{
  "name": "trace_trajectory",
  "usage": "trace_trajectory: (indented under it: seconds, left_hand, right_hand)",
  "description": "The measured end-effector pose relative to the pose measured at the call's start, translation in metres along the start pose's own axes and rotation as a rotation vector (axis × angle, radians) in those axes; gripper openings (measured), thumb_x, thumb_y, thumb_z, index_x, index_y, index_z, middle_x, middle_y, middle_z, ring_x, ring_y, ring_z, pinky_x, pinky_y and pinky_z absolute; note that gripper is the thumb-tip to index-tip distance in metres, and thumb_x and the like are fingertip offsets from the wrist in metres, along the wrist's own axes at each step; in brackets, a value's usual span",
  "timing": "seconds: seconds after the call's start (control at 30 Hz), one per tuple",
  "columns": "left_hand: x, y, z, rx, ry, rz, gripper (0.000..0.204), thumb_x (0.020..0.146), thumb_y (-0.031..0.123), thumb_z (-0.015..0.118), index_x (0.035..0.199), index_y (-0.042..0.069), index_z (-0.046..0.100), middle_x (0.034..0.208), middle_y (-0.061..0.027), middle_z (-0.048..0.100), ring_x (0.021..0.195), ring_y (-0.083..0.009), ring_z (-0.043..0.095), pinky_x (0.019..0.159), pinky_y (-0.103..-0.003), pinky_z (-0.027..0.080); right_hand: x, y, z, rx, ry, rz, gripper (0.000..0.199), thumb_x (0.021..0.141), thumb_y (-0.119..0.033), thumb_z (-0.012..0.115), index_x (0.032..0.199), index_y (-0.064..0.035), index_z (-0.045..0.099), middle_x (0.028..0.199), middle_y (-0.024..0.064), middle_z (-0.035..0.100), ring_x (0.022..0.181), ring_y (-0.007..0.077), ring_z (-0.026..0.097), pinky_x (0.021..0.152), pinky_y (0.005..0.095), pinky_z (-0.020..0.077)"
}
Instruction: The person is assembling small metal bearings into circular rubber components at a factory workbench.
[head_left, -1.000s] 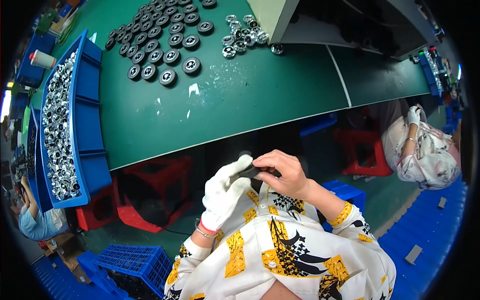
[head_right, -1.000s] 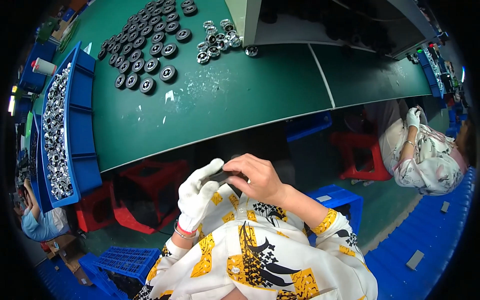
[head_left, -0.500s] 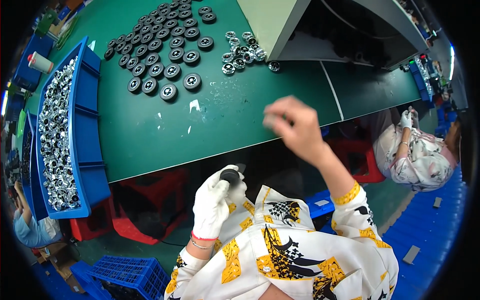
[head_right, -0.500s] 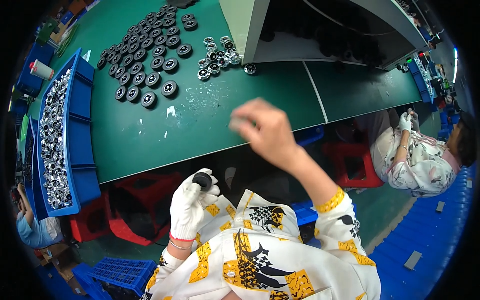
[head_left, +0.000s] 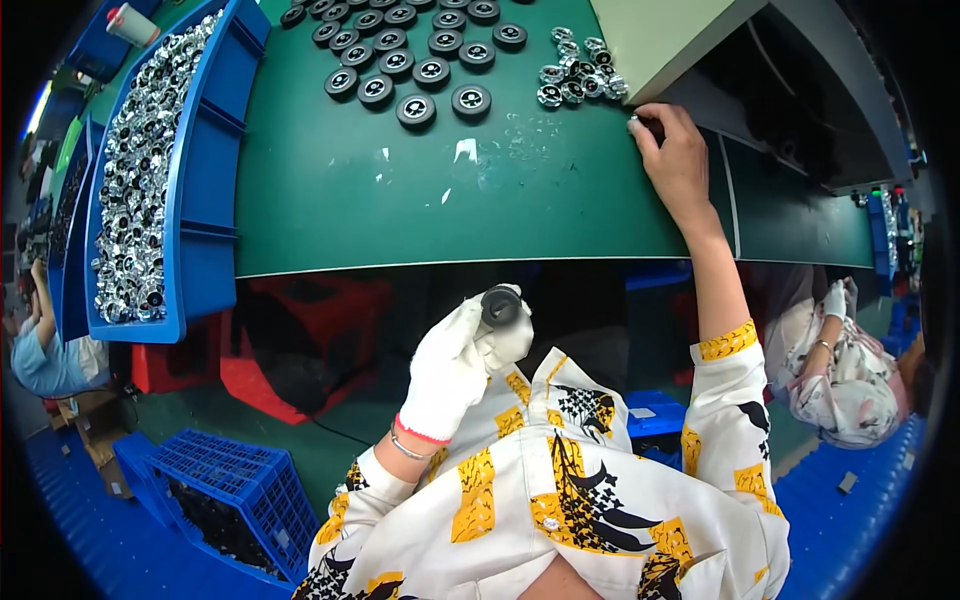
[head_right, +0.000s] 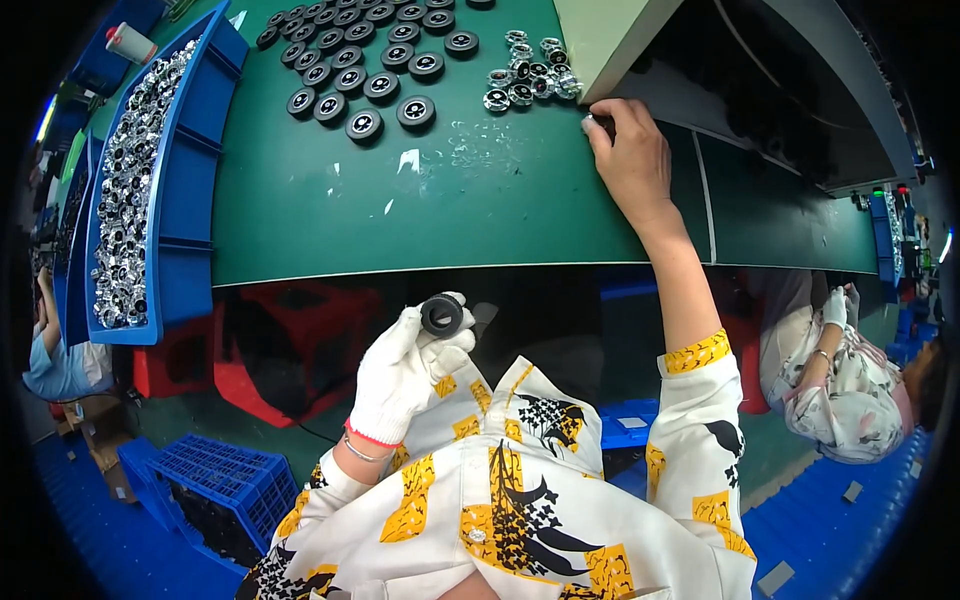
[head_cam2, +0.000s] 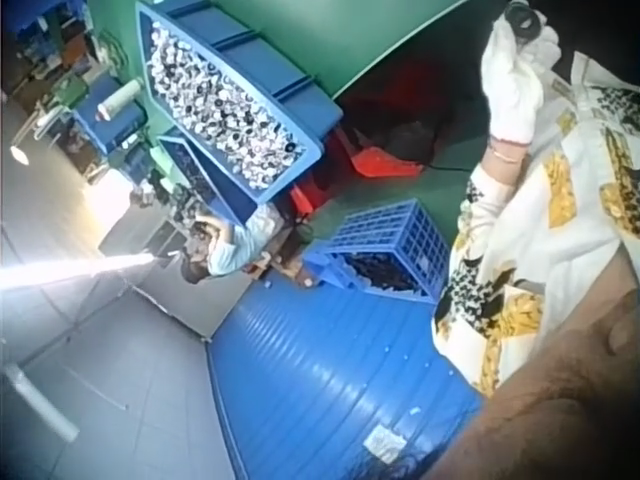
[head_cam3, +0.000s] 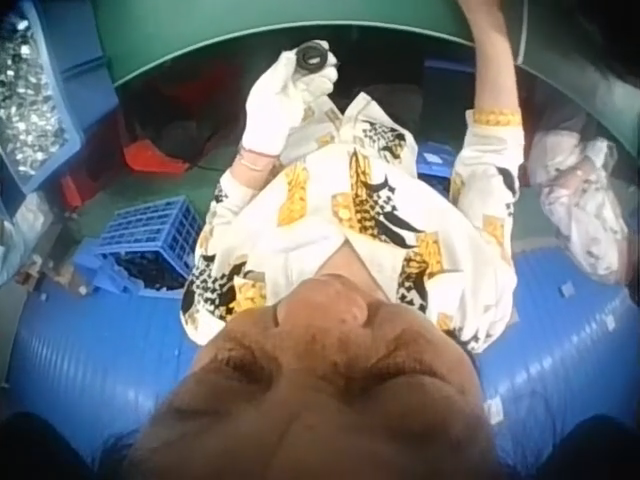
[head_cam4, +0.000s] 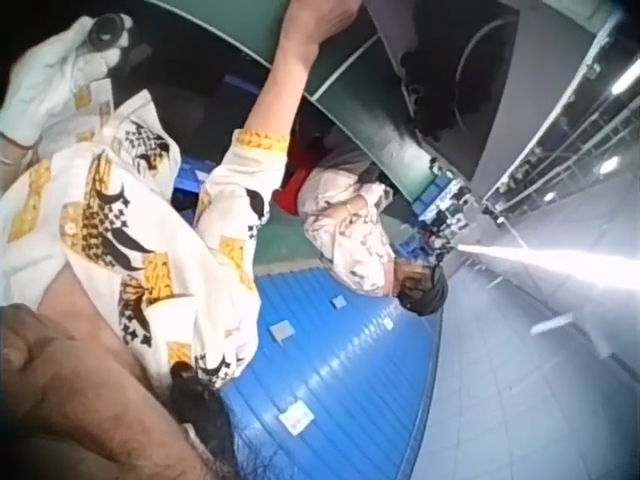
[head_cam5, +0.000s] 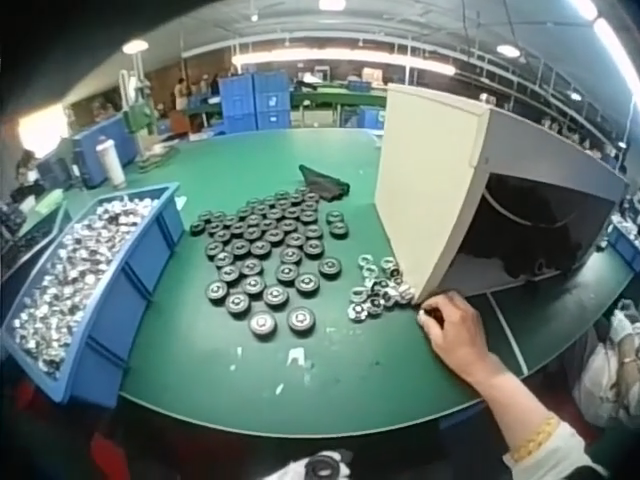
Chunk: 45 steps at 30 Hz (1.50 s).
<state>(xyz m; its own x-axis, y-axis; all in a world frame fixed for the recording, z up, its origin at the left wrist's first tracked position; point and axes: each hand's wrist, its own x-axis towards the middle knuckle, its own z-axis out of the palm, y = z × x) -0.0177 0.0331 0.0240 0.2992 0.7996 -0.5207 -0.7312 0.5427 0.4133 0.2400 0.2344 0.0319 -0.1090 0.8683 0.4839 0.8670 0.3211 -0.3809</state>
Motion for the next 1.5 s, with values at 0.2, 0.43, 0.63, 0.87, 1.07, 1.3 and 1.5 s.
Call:
trace_trajectory:
  seconds: [0.2,0.43,0.63,0.87,1.07,1.3,1.5]
  left_hand:
    - [0.0,-0.003,-0.003,-0.051,-0.009,-0.03,0.041,0.101,0.029,0.038,0.123,-0.003,0.052,0.111,-0.0146,0.061,0.095,-0.0187,0.063,0.081,-0.029,0.054]
    - [0.001,-0.011,-0.008,-0.127,0.008,-0.053,0.04,0.101,0.028,0.039,0.122,-0.003,0.053,0.112,-0.0147,0.062,0.094,-0.0198,0.064,0.081,-0.03,0.055]
    - [0.002,-0.016,-0.005,-0.115,0.014,-0.05,0.037,0.1,0.023,0.043,0.123,-0.003,0.052,0.112,-0.0141,0.062,0.096,-0.0214,0.064,0.082,-0.032,0.055]
    - [0.004,-0.026,0.001,-0.091,-0.024,0.006,0.034,0.099,0.017,0.044,0.125,-0.004,0.05,0.116,-0.0138,0.059,0.103,-0.0222,0.061,0.089,-0.035,0.053]
    - [0.003,-0.03,-0.006,-0.185,-0.07,-0.048,0.034,0.099,0.015,0.043,0.126,-0.005,0.049,0.118,-0.0144,0.058,0.103,-0.0231,0.061,0.091,-0.036,0.051]
    - [0.003,-0.034,-0.004,0.089,-0.005,0.024,0.034,0.099,0.013,0.043,0.127,-0.005,0.049,0.118,-0.0137,0.058,0.104,-0.0215,0.06,0.091,-0.034,0.051]
    - [0.002,-0.032,0.002,0.01,-0.021,0.012,0.037,0.098,0.011,0.043,0.13,-0.007,0.044,0.12,-0.0138,0.055,0.107,-0.0202,0.058,0.095,-0.037,0.05]
  right_hand:
    - [-0.014,-0.017,-0.018,0.112,-0.12,0.091,0.023,0.08,-0.005,0.067,0.102,-0.0011,0.062,0.09,0.0087,0.062,0.075,0.0159,0.06,0.066,0.0274,0.0488]
    - [-0.077,-0.073,-0.037,0.544,-0.247,0.019,0.028,0.075,0.006,0.061,0.103,0.0013,0.062,0.102,0.0114,0.057,0.08,0.0139,0.059,0.066,0.0238,0.0495]
    - [-0.126,-0.099,-0.041,0.753,-0.29,0.072,0.031,0.072,0.011,0.063,0.102,0.0025,0.06,0.105,0.0115,0.057,0.081,0.0134,0.06,0.068,0.0228,0.0502]
    - [-0.148,-0.116,-0.039,0.747,-0.349,0.076,0.032,0.07,0.003,0.074,0.1,0.0001,0.063,0.099,0.0109,0.062,0.078,0.0158,0.059,0.067,0.0253,0.0503]
    - [-0.153,-0.116,-0.035,0.608,-0.279,-0.049,0.032,0.068,0.0,0.077,0.097,-0.002,0.064,0.096,0.0104,0.063,0.079,0.0203,0.061,0.065,0.0279,0.0508]
    - [-0.156,-0.113,-0.033,0.574,-0.269,-0.071,0.029,0.067,-0.003,0.078,0.092,-0.0029,0.064,0.094,0.0106,0.064,0.08,0.0226,0.062,0.065,0.0295,0.0519]
    - [-0.161,-0.113,-0.031,0.672,-0.277,-0.003,0.027,0.07,0.001,0.076,0.095,-0.001,0.064,0.098,0.0113,0.063,0.08,0.0178,0.063,0.065,0.0258,0.0538]
